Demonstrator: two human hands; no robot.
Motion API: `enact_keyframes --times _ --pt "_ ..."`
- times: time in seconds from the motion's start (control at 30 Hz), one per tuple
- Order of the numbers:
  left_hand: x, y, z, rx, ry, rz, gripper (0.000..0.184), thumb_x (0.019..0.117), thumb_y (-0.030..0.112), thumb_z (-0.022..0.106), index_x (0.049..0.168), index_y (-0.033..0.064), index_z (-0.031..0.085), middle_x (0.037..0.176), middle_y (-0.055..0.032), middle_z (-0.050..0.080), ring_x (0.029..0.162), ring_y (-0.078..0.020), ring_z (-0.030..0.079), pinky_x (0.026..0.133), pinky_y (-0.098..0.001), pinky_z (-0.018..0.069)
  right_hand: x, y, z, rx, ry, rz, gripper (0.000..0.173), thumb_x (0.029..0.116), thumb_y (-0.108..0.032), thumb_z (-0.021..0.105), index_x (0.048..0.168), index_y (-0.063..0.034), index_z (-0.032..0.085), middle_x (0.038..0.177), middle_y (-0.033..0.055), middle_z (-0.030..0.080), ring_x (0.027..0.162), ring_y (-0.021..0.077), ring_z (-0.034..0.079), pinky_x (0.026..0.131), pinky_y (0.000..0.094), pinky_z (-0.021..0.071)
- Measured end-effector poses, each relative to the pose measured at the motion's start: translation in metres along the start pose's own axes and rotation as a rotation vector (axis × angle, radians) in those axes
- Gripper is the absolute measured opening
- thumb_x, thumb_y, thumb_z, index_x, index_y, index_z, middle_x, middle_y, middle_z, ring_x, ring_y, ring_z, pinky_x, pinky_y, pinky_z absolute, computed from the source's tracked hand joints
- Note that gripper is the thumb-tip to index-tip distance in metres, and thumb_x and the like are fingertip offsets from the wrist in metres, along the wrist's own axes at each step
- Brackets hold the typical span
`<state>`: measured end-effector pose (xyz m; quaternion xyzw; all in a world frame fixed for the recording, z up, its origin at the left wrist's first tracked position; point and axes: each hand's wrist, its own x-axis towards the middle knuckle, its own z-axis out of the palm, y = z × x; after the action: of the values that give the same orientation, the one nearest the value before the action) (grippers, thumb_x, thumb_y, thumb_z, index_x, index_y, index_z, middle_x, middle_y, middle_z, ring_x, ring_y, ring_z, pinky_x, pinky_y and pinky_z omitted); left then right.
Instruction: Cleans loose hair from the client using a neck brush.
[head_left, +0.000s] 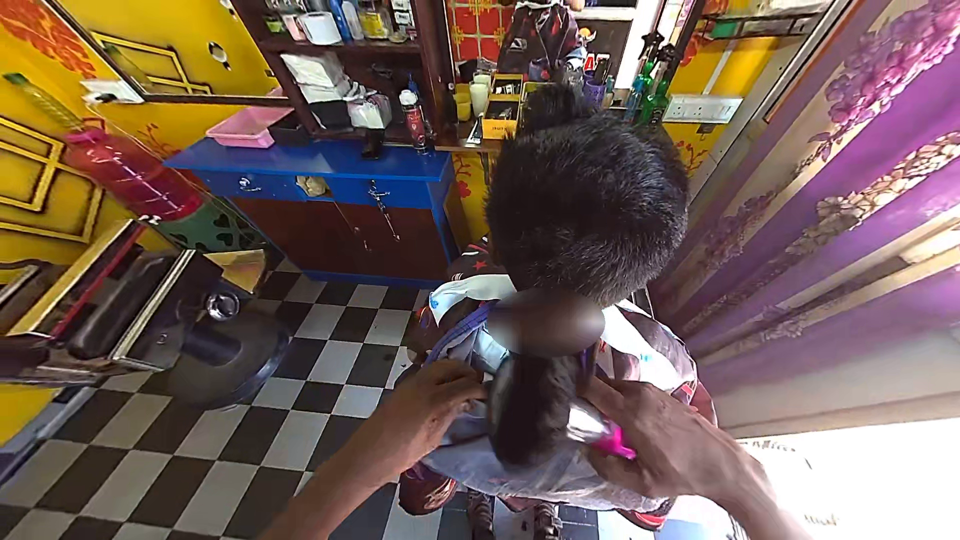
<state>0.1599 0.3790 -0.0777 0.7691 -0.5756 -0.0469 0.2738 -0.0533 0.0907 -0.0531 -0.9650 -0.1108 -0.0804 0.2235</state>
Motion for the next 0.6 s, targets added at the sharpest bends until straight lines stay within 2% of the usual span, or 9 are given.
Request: enact_keyframes --times 0.1,0.17,0.23,0.27,0.3,0.37,0.43,0.5,0.6 --pt "0.0 -0.015 -0.038 0.044 0.001 0.028 0.024 0.0995 0.016 0.058 0.109 0.0249 0.078 0.112 0.0075 0.069 0.106 -0.0068 0.066 0.093 -0.0317 0.0584 -0.049 0.024 -0.028 -0.039 -0.045 0.041 0.05 0.0843 -0.053 0.069 0.124 -0.0238 0.063 0.1 -0.0024 0.068 0.088 0.0119 0.068 0.073 0.0374 0.0589" --pt "-0.002 -0.034 -0.062 0.124 0.009 0.044 0.023 0.098 0.014 0.059 0.107 0.0226 0.078 0.112 0.0061 0.07 0.105 -0.0089 0.067 0.092 -0.0342 0.0593 -0.073 0.042 -0.05 -0.074 -0.018 0.06 0.05 0.0847 -0.051 0.071 0.129 -0.0296 0.063 0.115 -0.0083 0.069 0.1 0.0054 0.068 0.081 0.033 0.0603" --pt "-0.002 -0.056 -0.081 0.249 0.037 -0.002 0.023 0.0952 0.006 0.062 0.107 0.0177 0.077 0.114 0.001 0.07 0.106 -0.0167 0.068 0.092 -0.0419 0.0589 -0.088 0.05 -0.066 -0.113 0.087 0.116 0.047 0.0878 -0.05 0.069 0.132 -0.0324 0.065 0.13 -0.0116 0.066 0.111 0.0021 0.066 0.088 0.0304 0.0601" --pt "-0.002 -0.064 -0.087 0.325 0.035 -0.042 0.026 0.0943 0.005 0.065 0.115 0.016 0.076 0.123 -0.0023 0.069 0.114 -0.0231 0.066 0.097 -0.0481 0.0562 -0.093 0.05 -0.07 -0.121 0.166 0.161 0.046 0.0886 -0.049 0.068 0.132 -0.033 0.065 0.133 -0.0116 0.064 0.114 0.0023 0.064 0.09 0.0302 0.0599" --pt "-0.002 -0.064 -0.09 0.376 0.028 -0.085 0.034 0.0947 0.009 0.067 0.128 0.0162 0.071 0.138 -0.004 0.062 0.127 -0.0286 0.059 0.104 -0.0537 0.0505 -0.099 0.047 -0.071 -0.112 0.261 0.213 0.048 0.088 -0.048 0.069 0.132 -0.0318 0.065 0.131 -0.0101 0.064 0.113 0.0034 0.064 0.09 0.0307 0.0597" --pt "-0.001 -0.045 -0.082 0.35 0.118 -0.111 0.041 0.0995 0.029 0.059 0.139 0.0229 0.064 0.153 0.0018 0.051 0.139 -0.0239 0.05 0.111 -0.051 0.0452 -0.11 0.037 -0.061 -0.05 0.423 0.39 0.063 0.0857 -0.052 0.075 0.14 -0.0239 0.059 0.127 -0.0037 0.067 0.107 0.0082 0.066 0.087 0.0357 0.0598" --pt "0.0 -0.016 -0.059 0.194 0.216 -0.121 0.042 0.1001 0.048 0.058 0.137 0.0279 0.065 0.149 0.0066 0.054 0.137 -0.0164 0.052 0.111 -0.0449 0.0486 -0.107 0.019 -0.043 0.041 0.538 0.549 0.07 0.081 -0.047 0.084 0.135 -0.0137 0.054 0.114 0.0031 0.068 0.096 0.0145 0.069 0.079 0.0409 0.0623" --pt "0.0 -0.003 -0.037 0.208 0.244 -0.083 0.042 0.0982 0.053 0.059 0.135 0.0335 0.066 0.148 0.0082 0.055 0.139 -0.016 0.049 0.113 -0.0472 0.0443 -0.092 0.002 -0.017 0.05 0.685 0.579 0.063 0.0778 -0.04 0.089 0.123 -0.0104 0.058 0.106 0.0041 0.069 0.09 0.0166 0.069 0.073 0.04 0.0628" --pt "-0.007 -0.016 -0.031 0.169 0.302 -0.102 0.044 0.0952 0.057 0.062 0.132 0.0335 0.068 0.146 0.0066 0.056 0.135 -0.0165 0.052 0.11 -0.0462 0.047 -0.079 -0.016 0.021 -0.09 0.896 0.535 0.052 0.0756 -0.034 0.089 0.116 -0.0088 0.069 0.118 0.0114 0.068 0.109 0.0241 0.067 0.09 0.0433 0.0594"
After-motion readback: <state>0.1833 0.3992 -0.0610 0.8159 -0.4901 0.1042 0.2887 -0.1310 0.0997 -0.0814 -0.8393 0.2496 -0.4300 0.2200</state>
